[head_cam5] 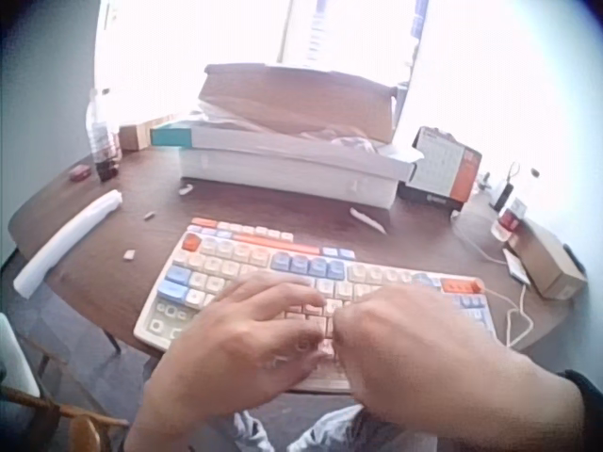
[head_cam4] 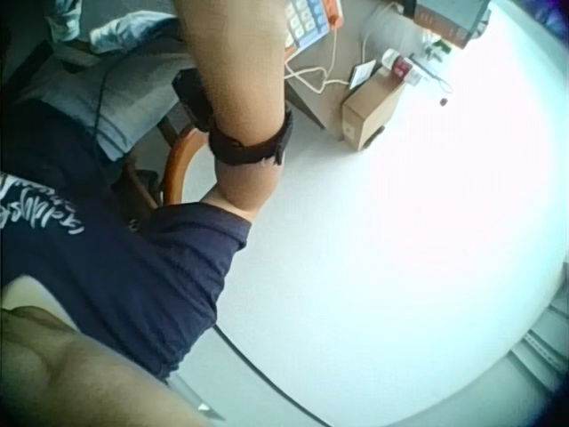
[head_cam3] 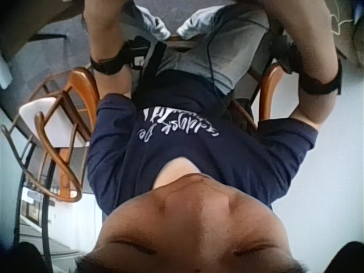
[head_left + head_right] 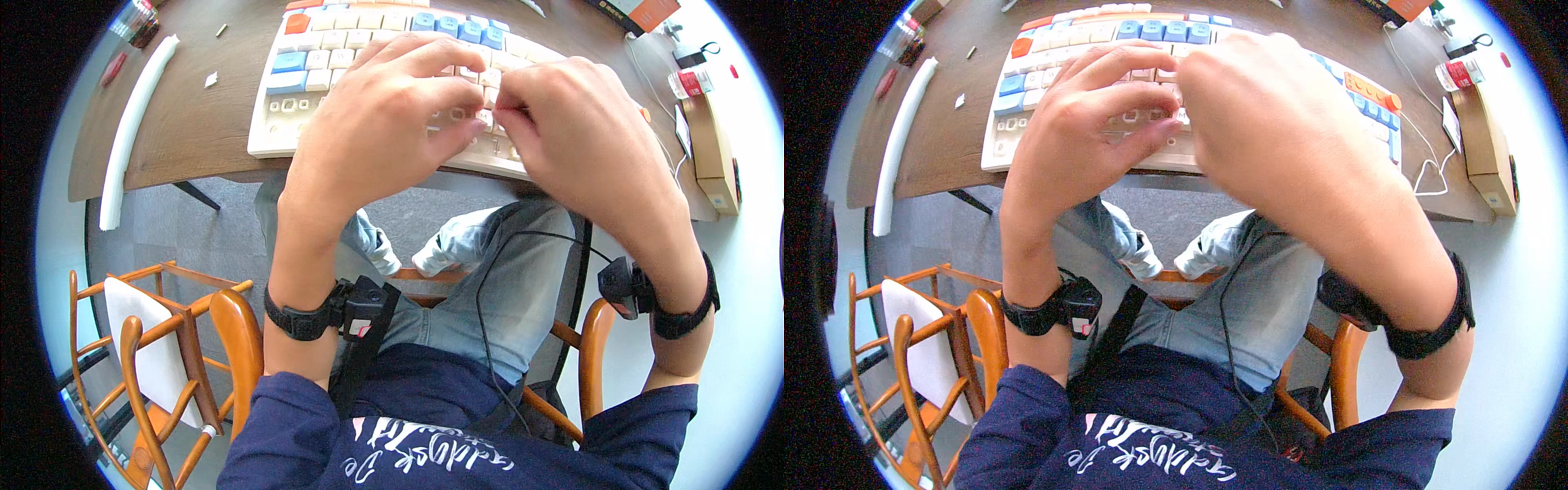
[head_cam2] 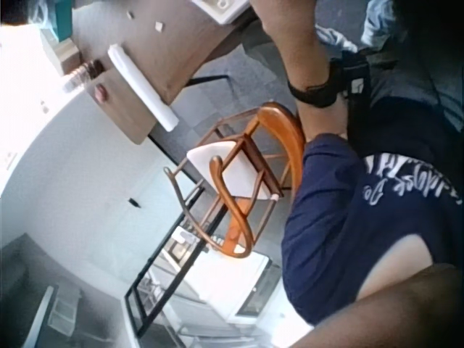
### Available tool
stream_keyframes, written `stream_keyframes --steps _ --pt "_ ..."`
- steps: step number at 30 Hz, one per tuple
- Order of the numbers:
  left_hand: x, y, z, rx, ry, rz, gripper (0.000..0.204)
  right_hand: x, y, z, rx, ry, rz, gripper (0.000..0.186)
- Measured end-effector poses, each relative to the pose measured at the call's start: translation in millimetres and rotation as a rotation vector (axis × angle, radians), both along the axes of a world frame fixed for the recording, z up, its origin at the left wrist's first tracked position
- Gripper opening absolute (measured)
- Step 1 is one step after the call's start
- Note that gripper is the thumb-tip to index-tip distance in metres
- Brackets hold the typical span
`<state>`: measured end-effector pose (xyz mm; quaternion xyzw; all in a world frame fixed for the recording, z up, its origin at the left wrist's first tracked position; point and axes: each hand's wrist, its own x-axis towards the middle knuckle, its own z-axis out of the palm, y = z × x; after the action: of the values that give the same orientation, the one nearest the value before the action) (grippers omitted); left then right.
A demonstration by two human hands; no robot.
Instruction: Using tweezers to remove or adjust keycaps and switches on a mechanical keyboard.
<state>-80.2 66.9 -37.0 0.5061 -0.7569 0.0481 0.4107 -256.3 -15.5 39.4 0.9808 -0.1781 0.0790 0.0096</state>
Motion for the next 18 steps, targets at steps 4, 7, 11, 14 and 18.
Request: stream_keyframes --steps 4,7,11,14,18 --pt "-2 -1 0 -0.015 0.007 0.014 0.018 -14 -4 -9 0.209 -0.16 -0.056 0.011" --pt "-1 1 -2 -0.006 0.012 0.017 0.018 -22 -2 -23 0.308 -0.284 -0.085 0.011" --pt "-1 0 0 0.001 0.0 0.007 0.02 -26 2 -32 0.298 -0.334 -0.082 0.011" --pt "-1 -2 0 -0.005 -0.01 0.019 0.02 -27 2 -35 0.434 -0.412 -0.134 0.01" --pt "-1 -2 0 -0.007 -0.019 0.009 0.02 -33 -1 -40 0.388 -0.435 -0.101 0.011"
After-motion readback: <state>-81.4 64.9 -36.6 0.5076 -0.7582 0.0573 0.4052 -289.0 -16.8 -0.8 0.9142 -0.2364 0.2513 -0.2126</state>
